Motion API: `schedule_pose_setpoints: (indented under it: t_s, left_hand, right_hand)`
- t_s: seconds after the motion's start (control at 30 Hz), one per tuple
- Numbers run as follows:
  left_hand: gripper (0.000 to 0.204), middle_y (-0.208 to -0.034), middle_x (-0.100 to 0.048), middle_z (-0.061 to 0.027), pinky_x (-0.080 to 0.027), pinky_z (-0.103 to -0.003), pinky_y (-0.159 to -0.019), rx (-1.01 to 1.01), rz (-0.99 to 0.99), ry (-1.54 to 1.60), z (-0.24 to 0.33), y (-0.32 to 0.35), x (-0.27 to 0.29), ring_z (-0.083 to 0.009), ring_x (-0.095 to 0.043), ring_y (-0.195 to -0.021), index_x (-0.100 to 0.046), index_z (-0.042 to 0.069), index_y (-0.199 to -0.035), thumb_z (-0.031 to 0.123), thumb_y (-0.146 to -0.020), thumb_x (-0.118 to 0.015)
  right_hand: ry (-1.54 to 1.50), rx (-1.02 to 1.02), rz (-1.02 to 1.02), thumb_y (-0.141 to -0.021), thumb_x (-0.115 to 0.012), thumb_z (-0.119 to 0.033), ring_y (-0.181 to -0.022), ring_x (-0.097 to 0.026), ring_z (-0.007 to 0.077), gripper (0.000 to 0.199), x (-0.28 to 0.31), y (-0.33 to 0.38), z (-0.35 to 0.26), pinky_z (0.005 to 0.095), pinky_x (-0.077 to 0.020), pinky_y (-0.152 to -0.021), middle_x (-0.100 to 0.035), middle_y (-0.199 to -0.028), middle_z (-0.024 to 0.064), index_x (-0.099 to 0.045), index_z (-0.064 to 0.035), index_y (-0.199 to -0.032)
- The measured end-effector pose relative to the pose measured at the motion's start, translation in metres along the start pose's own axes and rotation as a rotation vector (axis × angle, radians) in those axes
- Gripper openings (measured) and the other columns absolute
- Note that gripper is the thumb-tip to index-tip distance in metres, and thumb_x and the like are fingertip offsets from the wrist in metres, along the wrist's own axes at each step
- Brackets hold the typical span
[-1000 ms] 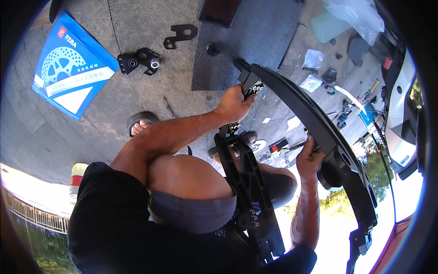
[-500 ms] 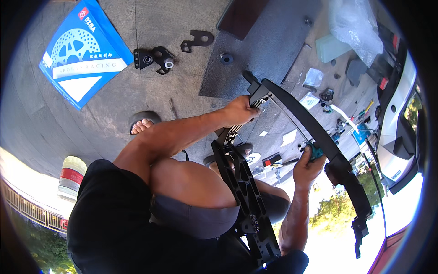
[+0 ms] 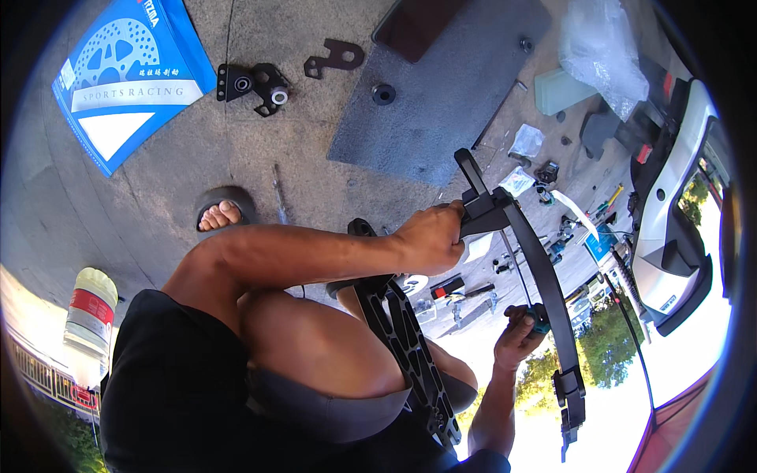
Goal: The person removes a metal bracket from a scooter's undercarriage using a screwdriver. They then pick up a black metal frame and attach it to the scooter's suspension system, securing it with bolts and a screwdriver.
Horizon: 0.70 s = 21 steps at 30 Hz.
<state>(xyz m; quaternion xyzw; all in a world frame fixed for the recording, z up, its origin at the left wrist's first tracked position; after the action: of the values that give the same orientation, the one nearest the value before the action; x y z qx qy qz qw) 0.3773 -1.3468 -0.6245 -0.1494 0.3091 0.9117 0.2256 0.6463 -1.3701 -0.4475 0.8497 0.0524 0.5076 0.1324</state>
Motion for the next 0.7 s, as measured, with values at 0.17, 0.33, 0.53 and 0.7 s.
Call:
schedule_pose_setpoints:
  t_s: [0.17, 0.33, 0.53, 0.7]
  left_hand:
    - [0.059, -0.08, -0.063, -0.0251, -0.053, -0.042, -0.071, -0.038, 0.02, 0.095, 0.011, 0.012, 0.0, -0.0372, -0.066, -0.076, -0.037, -0.011, -0.13, 0.015, -0.082, -0.061]
    - [0.09, -0.083, -0.063, -0.0235, -0.052, -0.04, -0.07, -0.065, 0.053, 0.19, 0.02, 0.021, 0.005, -0.0327, -0.065, -0.072, -0.004, -0.002, -0.149, 0.015, -0.083, -0.063]
    - [0.078, -0.097, -0.059, -0.034, -0.049, -0.048, -0.079, -0.251, 0.111, 0.126, 0.018, 0.03, 0.001, -0.0468, -0.063, -0.083, -0.012, -0.006, -0.143, 0.004, -0.079, -0.057]
    - [0.071, -0.095, -0.057, -0.0327, -0.05, -0.049, -0.075, -0.328, 0.124, 0.104, 0.014, 0.03, -0.003, -0.0461, -0.062, -0.082, -0.014, 0.0, -0.139, 0.0, -0.079, -0.053]
  right_hand:
    - [0.043, 0.035, 0.043, -0.099, -0.051, -0.026, -0.065, -0.047, 0.015, 0.023, 0.005, 0.01, -0.005, 0.038, -0.0466, -0.07, -0.051, -0.069, 0.0034, -0.051, -0.0032, -0.099]
    - [0.016, 0.008, 0.117, -0.098, -0.054, -0.03, -0.07, -0.05, 0.0161, 0.027, -0.001, 0.011, -0.016, 0.0389, -0.0462, -0.072, -0.053, -0.074, 0.0032, -0.051, -0.0037, -0.099]
    - [-0.124, 0.007, 0.106, -0.098, -0.055, -0.032, -0.07, -0.045, 0.0142, 0.027, -0.007, 0.013, -0.025, 0.0356, -0.0423, -0.071, -0.048, -0.074, 0.0016, -0.049, -0.0072, -0.105]
    - [-0.127, 0.028, 0.123, -0.098, -0.055, -0.032, -0.063, -0.037, 0.0123, 0.024, -0.005, 0.021, -0.018, 0.0315, -0.0351, -0.061, -0.041, -0.068, 0.0002, -0.047, -0.0096, -0.103]
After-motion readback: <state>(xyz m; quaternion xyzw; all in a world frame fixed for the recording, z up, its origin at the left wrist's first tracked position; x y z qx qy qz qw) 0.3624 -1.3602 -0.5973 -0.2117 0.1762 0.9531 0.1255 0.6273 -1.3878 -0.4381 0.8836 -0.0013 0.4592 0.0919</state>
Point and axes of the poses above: each hand's wrist, its own y-axis away from the middle knuckle, its own x-axis out of the back of the hand, z = x × y, the point moved 2 cm from there along -y, towards the middle knuckle
